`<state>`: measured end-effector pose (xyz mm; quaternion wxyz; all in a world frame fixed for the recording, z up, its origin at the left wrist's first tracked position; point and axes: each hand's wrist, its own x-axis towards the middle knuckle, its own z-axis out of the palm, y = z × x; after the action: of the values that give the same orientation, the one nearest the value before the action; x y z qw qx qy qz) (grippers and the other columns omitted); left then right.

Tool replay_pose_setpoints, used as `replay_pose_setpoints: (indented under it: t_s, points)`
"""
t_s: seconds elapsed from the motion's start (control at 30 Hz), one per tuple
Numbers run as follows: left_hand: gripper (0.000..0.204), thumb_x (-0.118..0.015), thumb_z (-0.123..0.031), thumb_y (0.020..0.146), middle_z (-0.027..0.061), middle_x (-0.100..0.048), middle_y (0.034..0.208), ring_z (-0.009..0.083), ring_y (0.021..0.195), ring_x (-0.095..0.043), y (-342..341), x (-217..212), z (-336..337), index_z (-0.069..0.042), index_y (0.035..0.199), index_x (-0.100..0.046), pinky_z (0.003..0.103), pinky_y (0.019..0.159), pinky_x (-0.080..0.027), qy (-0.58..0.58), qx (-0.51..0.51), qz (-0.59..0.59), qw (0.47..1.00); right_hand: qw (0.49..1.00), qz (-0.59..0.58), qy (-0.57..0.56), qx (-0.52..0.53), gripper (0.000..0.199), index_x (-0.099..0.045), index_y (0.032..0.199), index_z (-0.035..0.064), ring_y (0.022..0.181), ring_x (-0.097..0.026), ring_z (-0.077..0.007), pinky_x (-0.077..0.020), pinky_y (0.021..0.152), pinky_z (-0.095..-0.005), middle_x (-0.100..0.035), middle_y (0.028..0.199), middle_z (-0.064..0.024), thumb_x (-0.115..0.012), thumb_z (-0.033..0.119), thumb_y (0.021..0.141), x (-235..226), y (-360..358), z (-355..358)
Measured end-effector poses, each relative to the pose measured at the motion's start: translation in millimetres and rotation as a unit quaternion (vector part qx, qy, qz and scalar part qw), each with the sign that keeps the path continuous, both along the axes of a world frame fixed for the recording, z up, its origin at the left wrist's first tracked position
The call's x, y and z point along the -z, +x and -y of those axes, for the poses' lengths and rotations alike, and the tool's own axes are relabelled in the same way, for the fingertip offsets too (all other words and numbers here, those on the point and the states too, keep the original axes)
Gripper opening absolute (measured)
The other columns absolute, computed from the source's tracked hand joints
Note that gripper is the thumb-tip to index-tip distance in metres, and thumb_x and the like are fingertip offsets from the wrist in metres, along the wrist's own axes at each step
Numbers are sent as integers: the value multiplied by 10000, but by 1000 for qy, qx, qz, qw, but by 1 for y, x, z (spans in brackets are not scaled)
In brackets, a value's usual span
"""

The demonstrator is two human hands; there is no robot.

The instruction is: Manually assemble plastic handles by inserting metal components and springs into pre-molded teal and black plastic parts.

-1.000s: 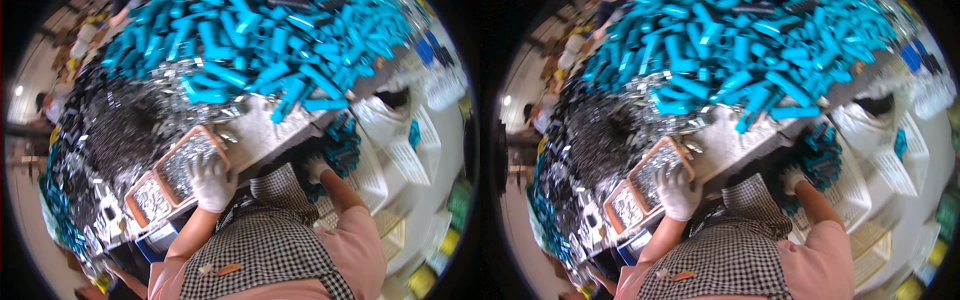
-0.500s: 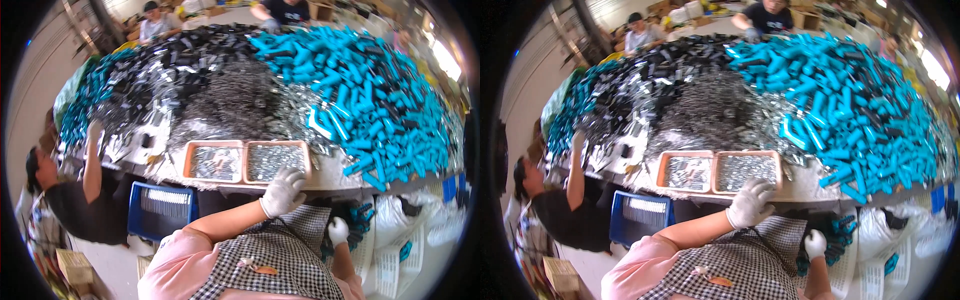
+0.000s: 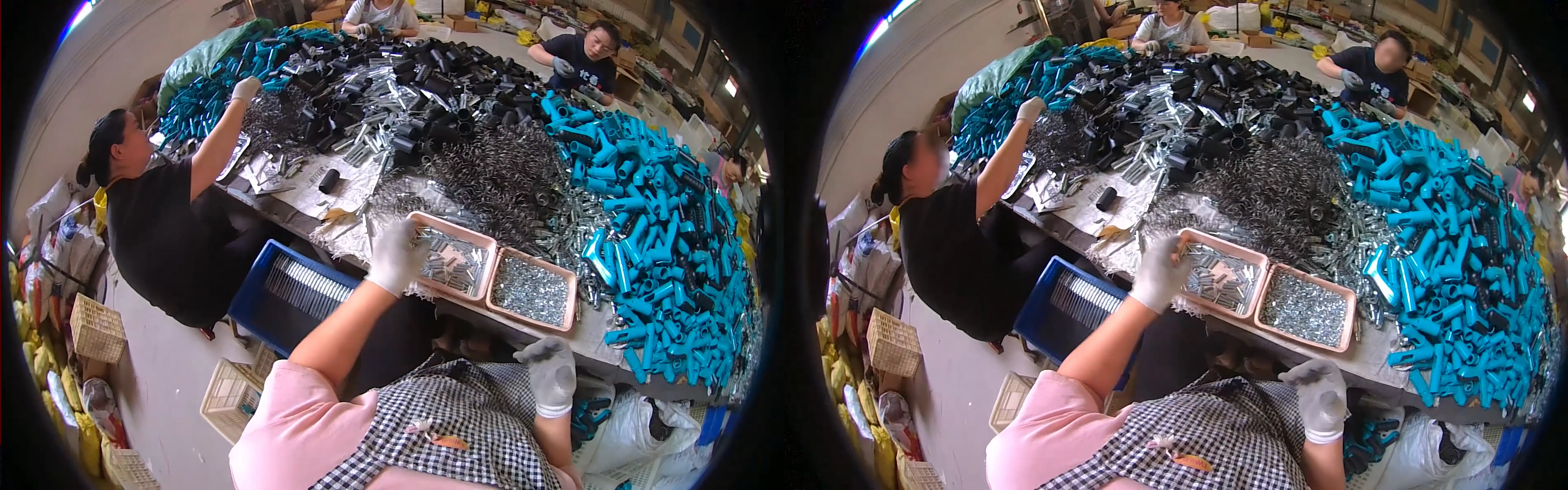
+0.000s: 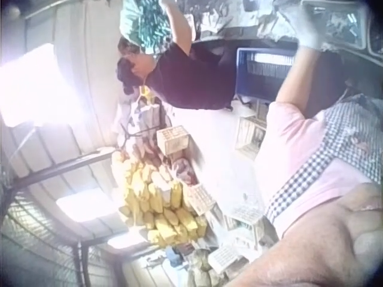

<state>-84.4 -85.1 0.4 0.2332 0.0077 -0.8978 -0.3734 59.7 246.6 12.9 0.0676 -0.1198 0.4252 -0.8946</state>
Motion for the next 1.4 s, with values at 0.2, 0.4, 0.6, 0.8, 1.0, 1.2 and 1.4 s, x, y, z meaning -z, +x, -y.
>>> replay_pose_setpoints:
  t_s: [0.2, 0.4, 0.6, 0.8, 1.0, 1.2, 1.4]
  points:
    - [449, -678, -342, 810, 239, -687, 1028, 392, 982, -658, -60, 11, 104, -31, 1134, -652, 470, 882, -511, -72, -133, 157, 976, 994, 43, 102, 11, 634, -589, 1145, -33, 805, -668, -196, -572, 686, -309, -675, 963, -119, -773, 475, 812, 5, -21, 31]
    - [535, -658, -364, 823, 246, -690, 1061, 371, 1030, -663, -168, 8, 120, -25, 1232, -607, 439, 913, -512, -89, -117, 155, 977, 990, 37, 134, 11, 451, -611, 1108, -18, 792, -643, -182, -570, 699, -321, -656, 941, -93, -745, 337, 864, -1, -34, 54]
    - [480, -687, -310, 791, 252, -673, 1129, 385, 1067, -653, -247, 18, 127, 10, 1146, -649, 446, 917, -520, -155, -75, 251, 953, 975, 78, 206, 40, 355, -618, 1092, -44, 794, -644, -147, -567, 749, -287, -661, 950, -89, -728, 213, 874, 1, -23, 52]
    - [435, -633, -282, 815, 235, -660, 1193, 339, 1133, -640, -281, 34, 150, 17, 1126, -689, 413, 940, -520, -190, -43, 315, 929, 959, 131, 233, 90, 220, -623, 1091, -41, 795, -645, -147, -567, 748, -289, -665, 947, -83, -589, 59, 898, 13, -22, 51]
    - [360, -650, -328, 811, 174, -691, 1158, 324, 1088, -665, -267, 16, 135, -74, 1049, -740, 416, 900, -531, -224, -101, 304, 921, 944, 89, 310, 69, 210, -613, 1065, -51, 801, -644, -154, -560, 743, -272, -640, 940, -88, -580, 3, 864, -2, -28, 72]
    - [262, -717, -254, 895, 117, -678, 894, 215, 835, -640, -211, 3, 163, -57, 1028, -607, 360, 769, -494, 206, -107, -233, 945, 863, -115, 488, 64, 246, -667, 1005, -20, 838, -670, -212, -526, 768, -295, -685, 928, -124, -699, 65, 776, -12, -30, 71]
    - [485, -578, -365, 991, 154, -651, 1214, 228, 1108, -636, -102, -73, 31, 4, 1291, -483, 336, 868, -531, 554, 335, -12, 762, 914, -90, 372, 137, 653, -405, 1396, -48, 1070, -630, -234, -526, 923, -340, -597, 1229, -174, -687, -30, 807, 1, -50, 88]
